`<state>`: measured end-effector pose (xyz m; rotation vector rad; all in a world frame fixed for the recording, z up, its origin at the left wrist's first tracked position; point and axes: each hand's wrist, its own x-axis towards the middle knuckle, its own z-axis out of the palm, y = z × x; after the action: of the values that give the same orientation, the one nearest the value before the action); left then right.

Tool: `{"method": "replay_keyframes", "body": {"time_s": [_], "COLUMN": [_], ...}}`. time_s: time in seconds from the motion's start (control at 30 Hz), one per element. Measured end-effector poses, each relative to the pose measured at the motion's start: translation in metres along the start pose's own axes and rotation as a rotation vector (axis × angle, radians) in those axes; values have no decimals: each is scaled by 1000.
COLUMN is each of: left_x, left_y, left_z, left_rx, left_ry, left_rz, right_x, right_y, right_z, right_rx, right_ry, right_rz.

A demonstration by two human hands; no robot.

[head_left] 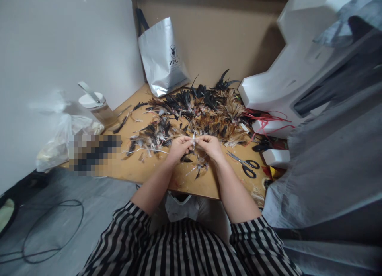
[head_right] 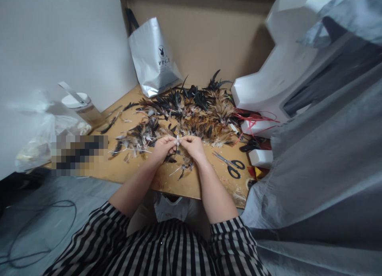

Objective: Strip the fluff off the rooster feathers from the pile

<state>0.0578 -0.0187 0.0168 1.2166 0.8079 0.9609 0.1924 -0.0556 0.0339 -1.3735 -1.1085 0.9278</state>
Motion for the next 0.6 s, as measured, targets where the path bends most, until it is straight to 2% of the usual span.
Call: {"method": "replay_keyframes", "body": {"time_s": [0.6], "left_x": [0], "left_y": [0], "left_z": [1], "left_rx": [44], "left_ry": [58], "left_rz": [37], "right_x": [0], "right_y": [3], "right_z": [0], "right_rx": [-193], "right_ry": [-6], "right_rz": [-169]}}
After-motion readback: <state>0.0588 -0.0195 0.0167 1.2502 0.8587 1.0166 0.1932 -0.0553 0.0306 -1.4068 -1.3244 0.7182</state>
